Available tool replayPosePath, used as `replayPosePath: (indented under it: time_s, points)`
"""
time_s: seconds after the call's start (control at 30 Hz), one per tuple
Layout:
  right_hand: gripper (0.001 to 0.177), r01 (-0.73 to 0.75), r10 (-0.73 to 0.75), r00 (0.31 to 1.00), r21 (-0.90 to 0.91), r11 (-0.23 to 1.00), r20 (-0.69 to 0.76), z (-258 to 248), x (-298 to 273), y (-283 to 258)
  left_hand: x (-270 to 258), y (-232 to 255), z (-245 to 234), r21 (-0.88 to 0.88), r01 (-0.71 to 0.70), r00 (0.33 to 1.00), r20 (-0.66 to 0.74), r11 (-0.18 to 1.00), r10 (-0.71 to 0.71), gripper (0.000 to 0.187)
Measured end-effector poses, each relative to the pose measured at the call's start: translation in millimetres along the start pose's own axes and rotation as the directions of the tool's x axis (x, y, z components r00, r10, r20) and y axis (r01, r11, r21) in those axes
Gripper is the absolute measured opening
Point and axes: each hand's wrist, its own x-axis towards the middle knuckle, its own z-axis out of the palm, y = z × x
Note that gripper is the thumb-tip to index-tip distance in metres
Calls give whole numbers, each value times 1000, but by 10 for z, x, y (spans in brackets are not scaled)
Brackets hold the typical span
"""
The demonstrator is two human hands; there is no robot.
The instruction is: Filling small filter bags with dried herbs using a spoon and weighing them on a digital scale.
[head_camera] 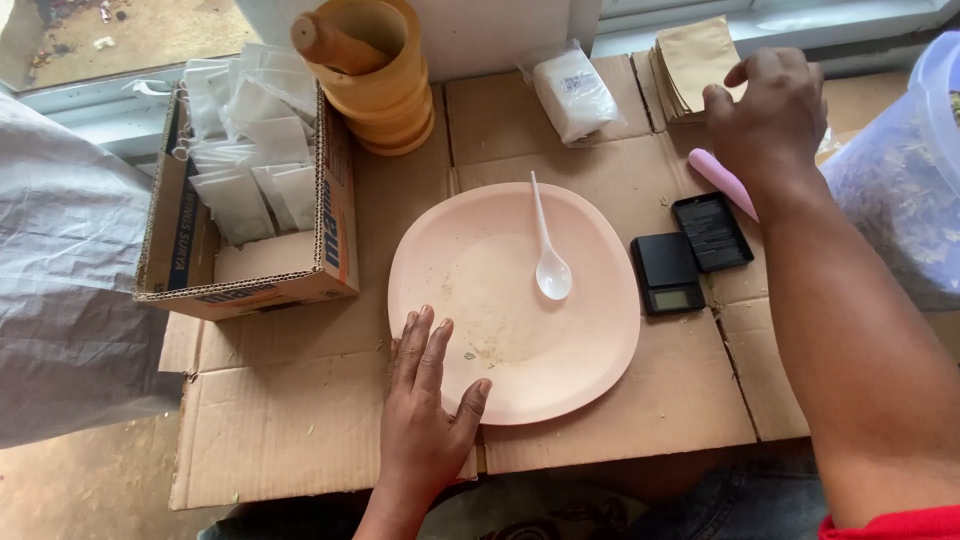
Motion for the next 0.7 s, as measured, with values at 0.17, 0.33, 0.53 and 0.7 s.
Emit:
replayPosePath:
  time_s: [0.17, 0.33, 0.53, 0.7]
  points:
    - [36, -55, 58, 998, -87, 995, 37, 247, 162, 147, -1, 20, 1, 30, -1, 1000, 4, 1000, 1, 65]
    - [57, -126, 142, 981, -126, 984, 131, 259, 291, 39, 9, 4, 25, 36, -19, 1000, -21, 999, 20, 65]
    - [67, -199, 232, 955, -184, 963, 183, 305, 426, 18, 35, 11, 44, 11, -60, 997, -41, 998, 61, 63]
    - [59, -201, 226, 958, -144, 969, 179, 404, 407, -1, 15, -65, 136, 39, -28, 996, -88, 999, 31, 66]
